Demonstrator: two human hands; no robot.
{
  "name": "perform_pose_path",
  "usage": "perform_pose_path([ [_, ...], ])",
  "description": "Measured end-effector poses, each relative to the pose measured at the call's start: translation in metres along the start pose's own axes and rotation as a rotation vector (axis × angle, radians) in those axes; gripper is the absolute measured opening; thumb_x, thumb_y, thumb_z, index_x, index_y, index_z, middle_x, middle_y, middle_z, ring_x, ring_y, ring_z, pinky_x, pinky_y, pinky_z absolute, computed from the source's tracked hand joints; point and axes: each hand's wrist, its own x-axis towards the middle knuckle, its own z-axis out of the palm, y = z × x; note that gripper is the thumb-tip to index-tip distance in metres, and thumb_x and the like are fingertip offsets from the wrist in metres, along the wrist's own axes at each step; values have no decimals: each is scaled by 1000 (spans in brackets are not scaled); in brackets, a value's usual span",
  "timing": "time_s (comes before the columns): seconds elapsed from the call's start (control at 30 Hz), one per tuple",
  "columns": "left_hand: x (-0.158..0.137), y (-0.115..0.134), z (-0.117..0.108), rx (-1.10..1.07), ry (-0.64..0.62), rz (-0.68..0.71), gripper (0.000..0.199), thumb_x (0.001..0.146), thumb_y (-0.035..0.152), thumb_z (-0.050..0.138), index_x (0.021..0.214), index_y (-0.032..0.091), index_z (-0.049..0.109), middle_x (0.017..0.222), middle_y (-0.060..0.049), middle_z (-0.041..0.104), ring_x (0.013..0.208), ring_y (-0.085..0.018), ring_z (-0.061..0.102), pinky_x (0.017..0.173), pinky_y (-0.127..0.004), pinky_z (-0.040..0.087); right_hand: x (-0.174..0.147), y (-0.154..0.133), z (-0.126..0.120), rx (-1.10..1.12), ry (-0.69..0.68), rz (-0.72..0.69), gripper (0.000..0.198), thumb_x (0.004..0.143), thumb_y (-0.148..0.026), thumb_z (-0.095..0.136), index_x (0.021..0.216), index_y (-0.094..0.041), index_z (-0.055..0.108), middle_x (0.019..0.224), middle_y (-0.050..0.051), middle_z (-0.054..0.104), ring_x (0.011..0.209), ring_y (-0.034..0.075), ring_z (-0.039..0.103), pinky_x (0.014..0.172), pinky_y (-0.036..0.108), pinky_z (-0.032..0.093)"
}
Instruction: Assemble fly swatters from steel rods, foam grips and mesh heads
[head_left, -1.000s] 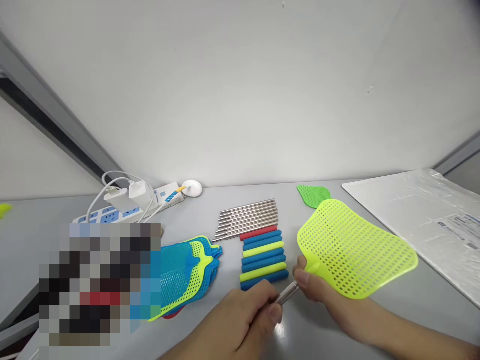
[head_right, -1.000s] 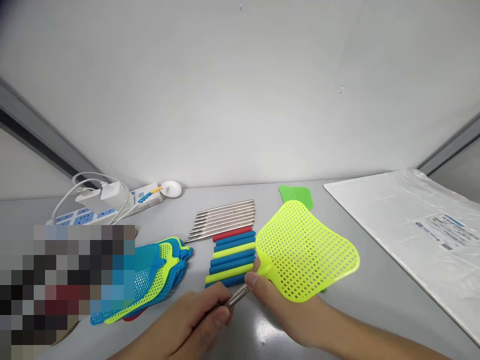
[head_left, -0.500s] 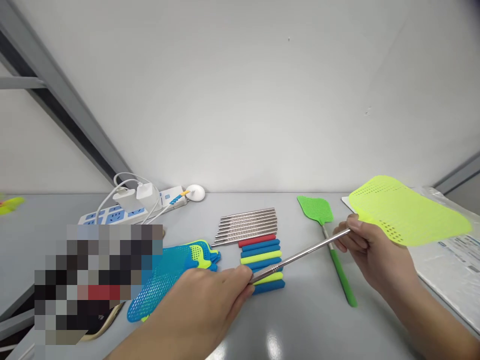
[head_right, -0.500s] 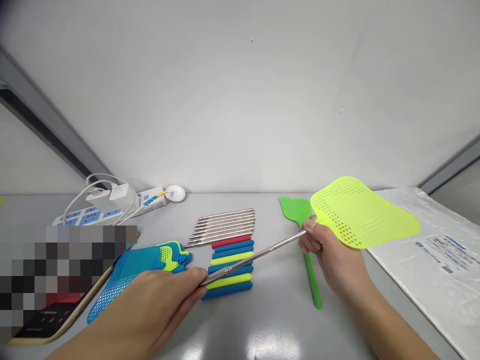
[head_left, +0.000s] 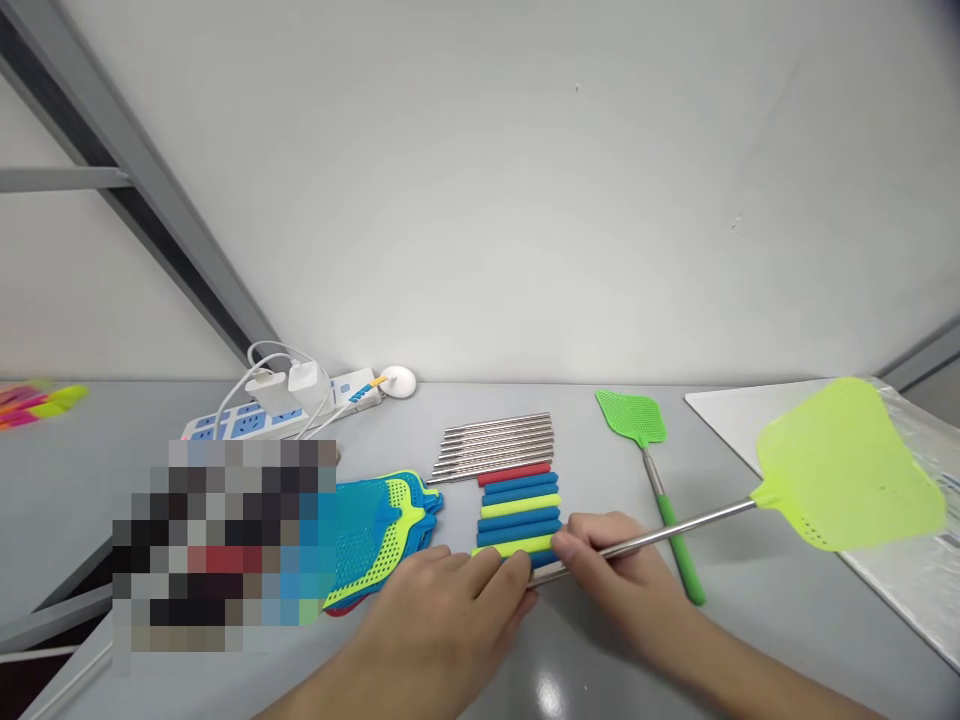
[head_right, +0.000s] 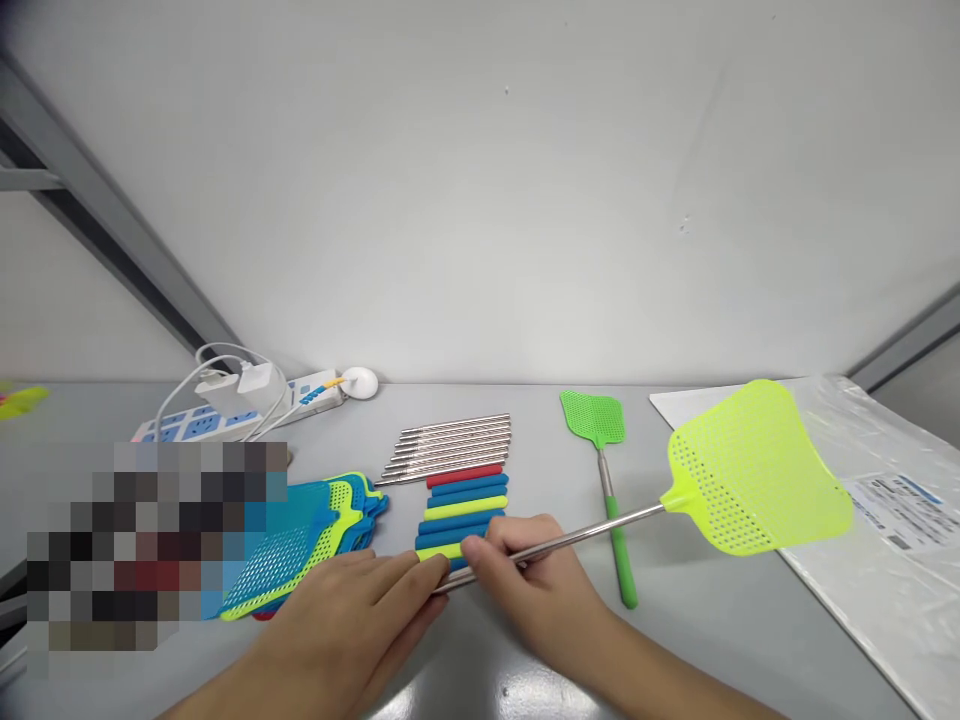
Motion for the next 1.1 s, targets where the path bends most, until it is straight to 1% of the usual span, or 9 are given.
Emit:
perform_pose_path([
  [0.13,-1,3,6,-4,-5,-15,10,96,21,43,99,20,52,68,1,64,48,-21,60,46,-30,39,0,3,3,30,-146,-31,45,97,-48,42,62,-19,43,61,-3,34,60,11,32,57,26,31],
  [0.23,1,7,4,41,-105,-42,8,94,21,50,101,21,53,71,1,65,51,-22,62,48,-30,41,-2,-1,5,54,-181,-52,44,99,-46,38,66,-19,49,64,-1,43,63,12,39,61,26,35],
  [0.3,5,8,-1,73,-211,-64,2,93,22,54,94,22,55,69,2,65,51,-22,63,49,-29,41,-2,-5,5,68,-166,-34,45,99,-47,37,65,-19,47,65,-1,43,64,13,38,62,27,35],
  [0.37,10,7,-8,98,-289,-96,10,92,24,56,83,21,55,66,1,65,51,-23,64,48,-29,41,-2,-8,3,54,-138,-10,47,99,-48,37,62,-20,43,63,-2,37,62,12,33,60,27,33],
  [0.5,16,-2,-19,85,-328,-138,20,93,28,56,74,21,53,62,0,64,50,-23,64,46,-28,36,-1,-5,-7,-1,-53,54,52,97,-52,41,56,-20,33,57,-4,28,56,12,25,55,27,27],
  [0.73,7,-35,-37,64,-294,-130,22,99,25,44,78,22,50,61,3,59,49,-18,56,46,-28,23,7,13,-49,209,186,110,55,92,-53,51,52,-23,28,53,-5,22,54,13,31,55,30,31],
  [0.97,-2,-51,-48,55,-299,-197,31,101,32,39,73,22,49,63,3,55,54,-17,52,52,-28,30,11,5,-72,326,278,50,55,92,-49,54,51,-24,28,51,-6,19,51,13,28,53,30,31],
  [1.03,-1,-51,-44,123,-209,-163,28,100,29,41,77,21,55,70,0,58,59,-18,53,58,-30,37,12,6,-70,332,244,40,54,92,-49,53,50,-23,31,51,-6,21,51,13,30,55,31,33],
  [1.1,0,-45,-38,214,-5,-128,16,97,21,45,92,22,61,89,-5,63,76,-22,57,73,-38,43,13,7,-64,340,204,53,53,93,-51,51,50,-23,34,50,-5,23,52,14,33,56,31,35],
])
